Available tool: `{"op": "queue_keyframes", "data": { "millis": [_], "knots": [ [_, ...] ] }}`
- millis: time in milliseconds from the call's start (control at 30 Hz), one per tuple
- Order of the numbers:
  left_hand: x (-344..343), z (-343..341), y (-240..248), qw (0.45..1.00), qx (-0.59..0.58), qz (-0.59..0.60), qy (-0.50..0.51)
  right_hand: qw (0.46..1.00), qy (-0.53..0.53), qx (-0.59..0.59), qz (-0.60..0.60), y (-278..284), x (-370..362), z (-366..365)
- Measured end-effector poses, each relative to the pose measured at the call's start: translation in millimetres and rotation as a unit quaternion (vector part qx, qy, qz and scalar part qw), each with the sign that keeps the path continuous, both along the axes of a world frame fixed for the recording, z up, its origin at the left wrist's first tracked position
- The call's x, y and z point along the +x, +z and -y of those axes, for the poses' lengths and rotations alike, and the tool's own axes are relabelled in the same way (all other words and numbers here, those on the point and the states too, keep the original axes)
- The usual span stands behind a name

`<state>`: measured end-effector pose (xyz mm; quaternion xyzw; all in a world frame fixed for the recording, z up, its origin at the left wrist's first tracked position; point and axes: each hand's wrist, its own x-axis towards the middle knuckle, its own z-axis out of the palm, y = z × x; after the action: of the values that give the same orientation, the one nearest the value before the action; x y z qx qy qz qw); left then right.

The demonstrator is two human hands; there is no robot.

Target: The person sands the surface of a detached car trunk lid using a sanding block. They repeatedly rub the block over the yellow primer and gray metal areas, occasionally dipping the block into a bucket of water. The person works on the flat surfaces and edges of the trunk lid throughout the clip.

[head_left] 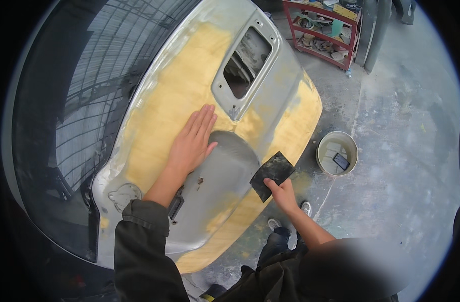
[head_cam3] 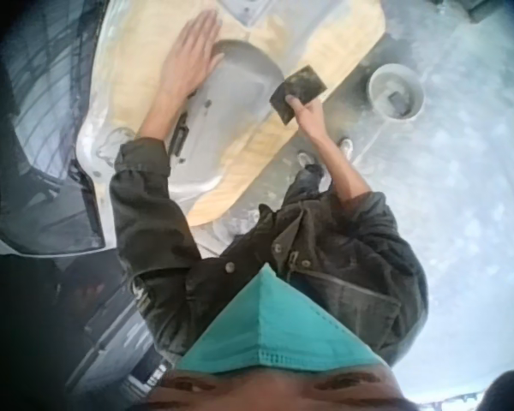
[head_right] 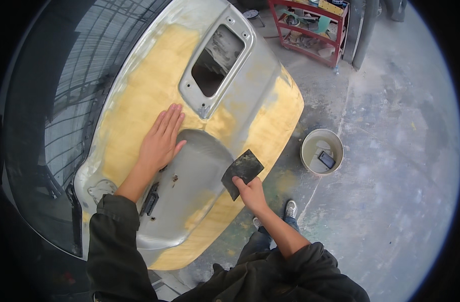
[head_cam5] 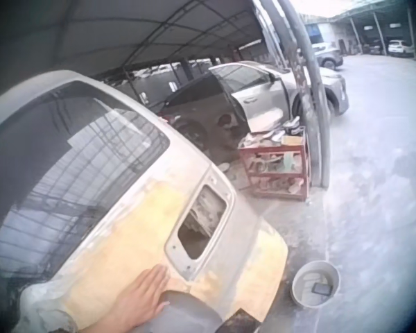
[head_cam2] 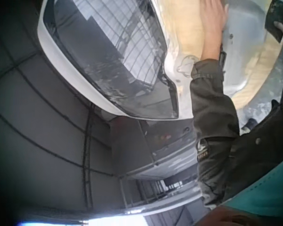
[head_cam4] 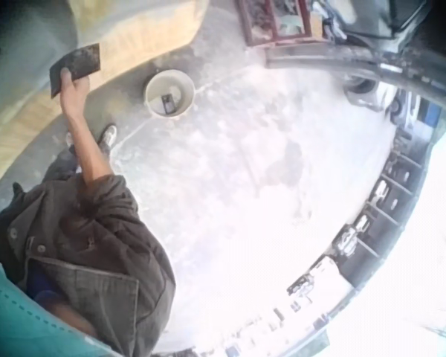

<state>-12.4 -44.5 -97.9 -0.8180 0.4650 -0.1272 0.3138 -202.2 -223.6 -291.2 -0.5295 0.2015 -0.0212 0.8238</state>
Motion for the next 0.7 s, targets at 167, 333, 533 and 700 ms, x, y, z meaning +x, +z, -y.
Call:
{"op": "queue_keyframes", "data": {
  "millis": [167, 333, 533, 700],
  "knots": [
    [-13.7, -15.2, 7.8, 1.000, 0.007, -0.026, 0.003, 0.999, 0.018, 0.033, -0.008, 5.7, -0.3, -7.2],
    [-4.7, 10.1, 6.8, 1.000, 0.005, -0.016, -0.011, 0.999, 0.003, 0.048, -0.003, 0.3, -2.7, -9.4],
    [2.2, 14.0, -1.1, 0.999, -0.018, -0.030, -0.014, 0.998, 0.047, -0.007, -0.028, -2.8, -4.0, -1.2],
    [-20.1, -30.2, 23.1, 0.999, 0.003, -0.039, 0.016, 0.982, 0.019, -0.166, 0.093, 49.8, 41.2, -16.8]
  ]
}}
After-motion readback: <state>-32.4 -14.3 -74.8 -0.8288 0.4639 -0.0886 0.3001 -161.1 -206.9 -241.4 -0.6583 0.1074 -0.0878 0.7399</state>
